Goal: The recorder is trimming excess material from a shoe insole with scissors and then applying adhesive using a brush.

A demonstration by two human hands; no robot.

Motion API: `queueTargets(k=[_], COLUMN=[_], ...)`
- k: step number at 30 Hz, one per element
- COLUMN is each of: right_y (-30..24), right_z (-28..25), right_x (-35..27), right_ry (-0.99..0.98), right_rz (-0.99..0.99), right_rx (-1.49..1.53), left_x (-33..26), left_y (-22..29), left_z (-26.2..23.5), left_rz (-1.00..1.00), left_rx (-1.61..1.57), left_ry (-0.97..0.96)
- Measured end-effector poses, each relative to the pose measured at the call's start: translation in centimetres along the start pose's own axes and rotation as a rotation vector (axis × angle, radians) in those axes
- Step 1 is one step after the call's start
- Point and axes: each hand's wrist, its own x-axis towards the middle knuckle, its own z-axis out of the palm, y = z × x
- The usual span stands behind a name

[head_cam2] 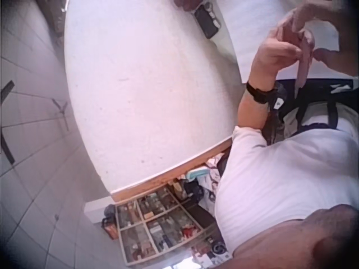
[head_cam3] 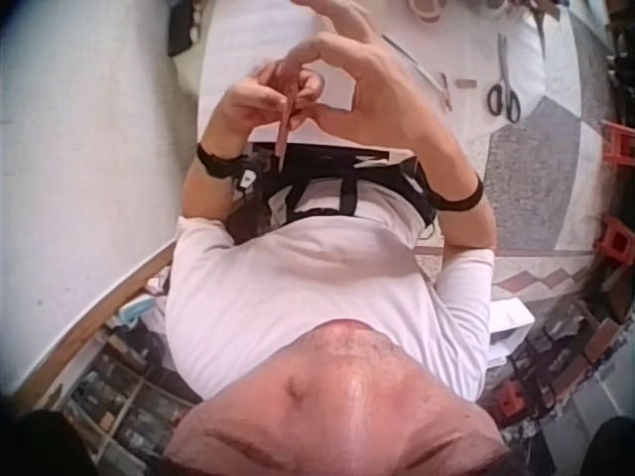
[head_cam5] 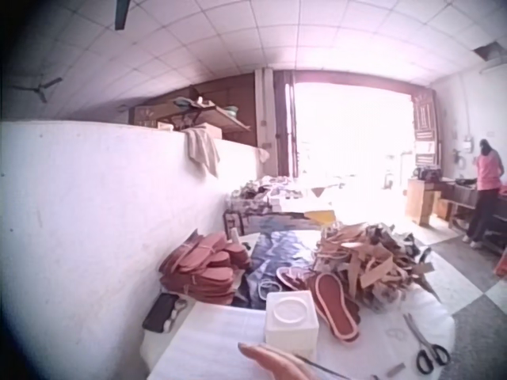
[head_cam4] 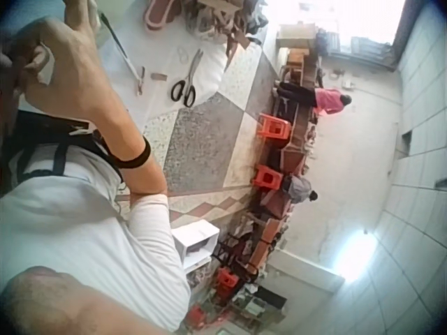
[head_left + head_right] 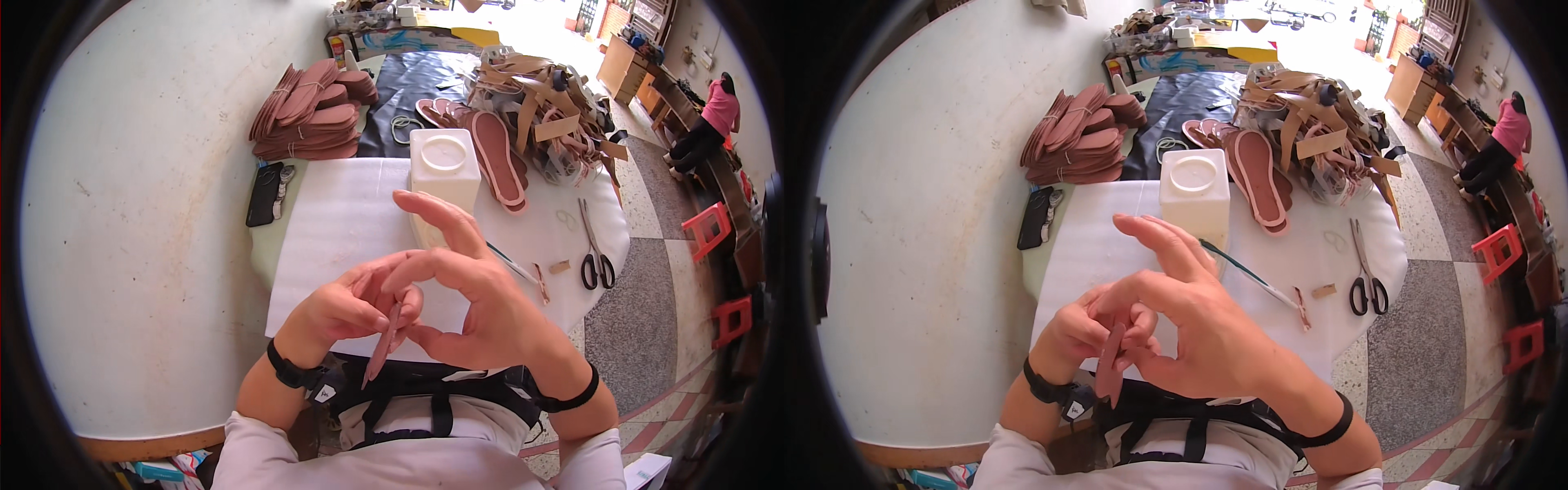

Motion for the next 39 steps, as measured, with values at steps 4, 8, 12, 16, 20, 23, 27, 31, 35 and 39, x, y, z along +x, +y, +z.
queueTargets(k=[4,8,12,16,20,23,27,31,35,39], right_y=[0.7,1.7,1.7,2.4,3.1,3.0,1.9,3.8,5.7,6.8], right_z=[-0.1,0.1,-0.3,0.1,0.1,0.2,-1.4,-4.9,-5.1,-4.5], right_x=[0.1,-0.1,-0.1,-0.4,-0.6,-0.7,-2.2,-7.7,-10.4,-10.8], right_ry=[-0.089,-0.121,-0.035,0.028,0.078,0.112,0.279,0.337,0.240,0.192], right_rz=[-0.035,-0.037,0.039,0.115,0.191,0.222,0.276,0.429,0.390,0.462], right_rx=[-0.043,-0.016,-0.019,0.012,0.011,-0.018,-0.133,-0.523,-0.873,-0.985], left_x=[0.5,0.6,-0.5,-2.8,-2.3,-2.2,-3.2,-4.9,-6.0,-4.7], left_y=[-0.3,0.5,1.0,1.2,0.0,-0.7,-0.5,0.2,-0.2,-1.8], left_z=[-0.3,0.3,-1.3,-0.3,3.7,4.6,4.7,4.3,3.0,1.7], left_rz=[-0.052,-0.085,0.029,0.262,0.299,0.297,0.469,0.782,0.705,0.714], left_rx=[-0.013,0.142,0.166,0.547,0.955,0.931,0.824,0.527,0.298,0.259], left_ry=[-0.054,-0.053,0.123,0.195,0.568,0.761,0.856,0.893,0.831,0.848])
